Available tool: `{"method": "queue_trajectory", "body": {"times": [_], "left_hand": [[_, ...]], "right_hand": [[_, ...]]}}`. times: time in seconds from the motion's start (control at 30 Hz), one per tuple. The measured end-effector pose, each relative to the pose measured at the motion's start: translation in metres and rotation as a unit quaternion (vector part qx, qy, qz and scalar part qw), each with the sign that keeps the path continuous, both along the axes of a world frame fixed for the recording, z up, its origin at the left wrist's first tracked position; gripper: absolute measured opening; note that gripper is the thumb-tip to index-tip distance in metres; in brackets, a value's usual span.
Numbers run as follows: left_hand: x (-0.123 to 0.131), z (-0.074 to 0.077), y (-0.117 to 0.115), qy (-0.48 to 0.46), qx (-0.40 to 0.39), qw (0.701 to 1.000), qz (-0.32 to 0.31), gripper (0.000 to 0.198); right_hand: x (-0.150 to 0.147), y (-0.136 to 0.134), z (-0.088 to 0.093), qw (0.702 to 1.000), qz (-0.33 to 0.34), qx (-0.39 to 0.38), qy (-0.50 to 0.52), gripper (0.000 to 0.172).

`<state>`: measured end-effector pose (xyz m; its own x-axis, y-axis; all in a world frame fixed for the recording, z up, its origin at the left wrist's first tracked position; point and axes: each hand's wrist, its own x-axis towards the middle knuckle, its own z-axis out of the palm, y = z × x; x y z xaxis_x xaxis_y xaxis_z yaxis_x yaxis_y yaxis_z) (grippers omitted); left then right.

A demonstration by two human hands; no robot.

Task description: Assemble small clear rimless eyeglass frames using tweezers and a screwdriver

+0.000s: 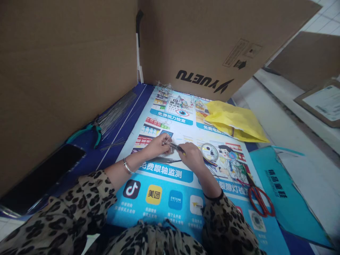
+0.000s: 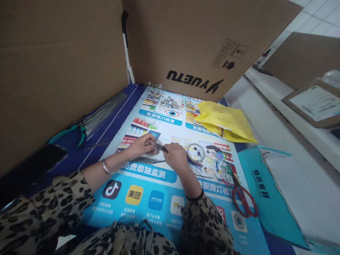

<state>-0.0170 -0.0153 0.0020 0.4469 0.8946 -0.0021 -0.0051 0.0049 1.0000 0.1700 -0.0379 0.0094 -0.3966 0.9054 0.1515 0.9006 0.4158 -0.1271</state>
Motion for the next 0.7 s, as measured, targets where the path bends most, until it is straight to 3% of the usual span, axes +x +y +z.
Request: {"method": "queue_trajectory", "body": {"times": [0.37, 0.6, 0.7], "left_hand": [[0.0011, 0.0000, -0.0006, 0.020, 0.005, 1.000, 0.008, 0.022], [-0.0021, 0.0061, 0.0015, -0.057, -0.052, 0.996, 0.049, 0.015], [-0.0037, 0.0072, 0.0024, -0.085, -0.061, 0.993, 0.054, 0.017]], "right_hand": [[0.0003, -0.0002, -0.0018, 1.000, -0.002, 0.001, 0.007, 0.017], [0.0014, 0.0028, -0.0061, 0.998, -0.010, -0.005, 0.058, 0.017], [0.0013, 0.0033, -0.0058, 0.991, -0.036, -0.018, 0.129, 0.018]]}}
